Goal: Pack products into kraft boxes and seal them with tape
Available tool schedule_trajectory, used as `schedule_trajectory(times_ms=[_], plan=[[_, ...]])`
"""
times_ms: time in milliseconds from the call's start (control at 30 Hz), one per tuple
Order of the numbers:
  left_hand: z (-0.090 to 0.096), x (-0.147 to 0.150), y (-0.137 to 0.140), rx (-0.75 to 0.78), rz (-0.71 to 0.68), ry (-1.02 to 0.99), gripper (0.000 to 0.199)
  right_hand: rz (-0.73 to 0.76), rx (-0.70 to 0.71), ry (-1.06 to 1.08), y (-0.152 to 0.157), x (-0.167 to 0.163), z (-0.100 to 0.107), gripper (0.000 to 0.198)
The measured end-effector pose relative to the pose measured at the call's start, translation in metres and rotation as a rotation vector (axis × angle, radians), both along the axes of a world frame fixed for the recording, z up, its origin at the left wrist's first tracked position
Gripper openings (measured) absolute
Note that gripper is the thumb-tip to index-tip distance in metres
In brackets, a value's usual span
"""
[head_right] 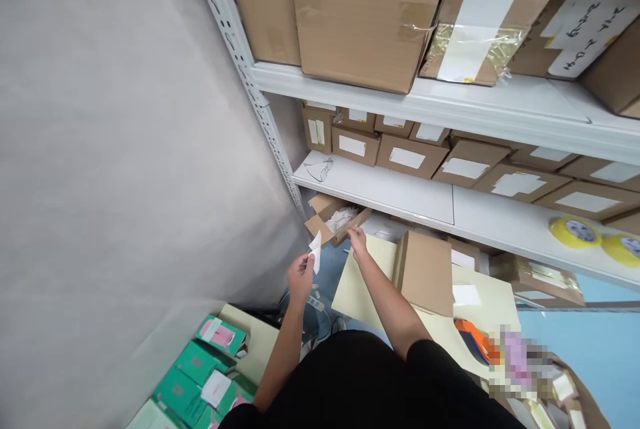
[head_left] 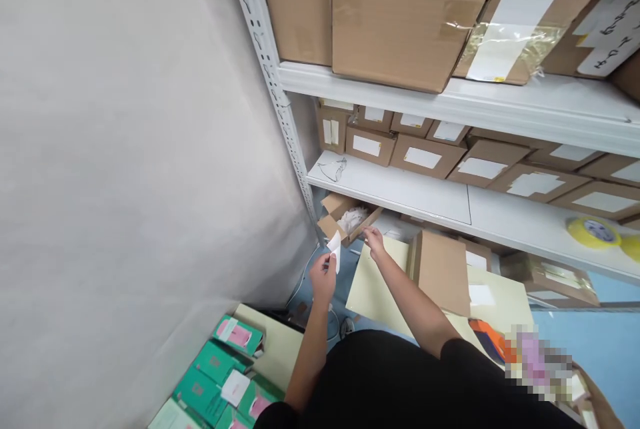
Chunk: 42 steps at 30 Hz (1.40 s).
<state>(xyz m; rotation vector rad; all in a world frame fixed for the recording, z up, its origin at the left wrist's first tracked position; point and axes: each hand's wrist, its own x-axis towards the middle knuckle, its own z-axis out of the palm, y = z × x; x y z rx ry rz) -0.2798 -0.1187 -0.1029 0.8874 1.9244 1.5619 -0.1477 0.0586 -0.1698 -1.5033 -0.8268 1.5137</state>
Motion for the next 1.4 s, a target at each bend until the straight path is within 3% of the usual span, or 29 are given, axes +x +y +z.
schedule_trajectory(times_ms=[133,200,267,400,467,533,667,767,833,967,1167,1400], plan=[[-0.014,0.019,0.019,0.07,-0.202,0.144,0.025,0.286,-0.083,0.197,-0.053,0.042,0.01,0.051],[-0.02,0.039,0.03,0.112,-0.333,0.224,0.019,0.329,-0.1,0.292,-0.078,0.068,0.02,0.053],[-0.025,0.066,0.039,0.134,-0.426,0.271,0.013,0.25,-0.094,0.325,-0.096,0.094,0.029,0.051],[-0.027,0.127,0.053,0.114,-0.642,0.351,0.011,-0.078,-0.012,0.212,-0.108,0.146,0.034,0.042],[-0.027,0.155,0.057,0.121,-0.821,0.395,0.023,-0.242,0.021,0.16,-0.108,0.174,0.032,0.039],[-0.029,0.179,0.061,0.115,-0.891,0.373,0.039,-0.343,0.016,0.128,-0.108,0.202,0.028,0.037],[-0.047,0.219,0.072,-0.062,-0.642,0.048,0.038,-0.358,-0.039,0.105,-0.111,0.249,0.019,0.035],[-0.064,0.245,0.081,-0.137,-0.623,-0.164,0.035,-0.305,-0.038,0.095,-0.113,0.272,0.01,0.033],[-0.073,0.261,0.085,-0.137,-0.625,-0.193,0.032,-0.271,0.012,0.032,-0.111,0.284,0.002,0.029],[-0.084,0.29,0.093,-0.211,-0.534,-0.077,0.021,-0.256,0.136,-0.2,-0.095,0.31,-0.014,0.015],[-0.108,0.322,0.114,-0.382,-0.477,0.134,0.016,-0.194,0.082,-0.386,-0.065,0.342,-0.04,0.051],[-0.121,0.34,0.125,-0.55,-0.425,0.378,0.015,-0.016,0.039,-0.563,-0.056,0.348,-0.064,0.045]])
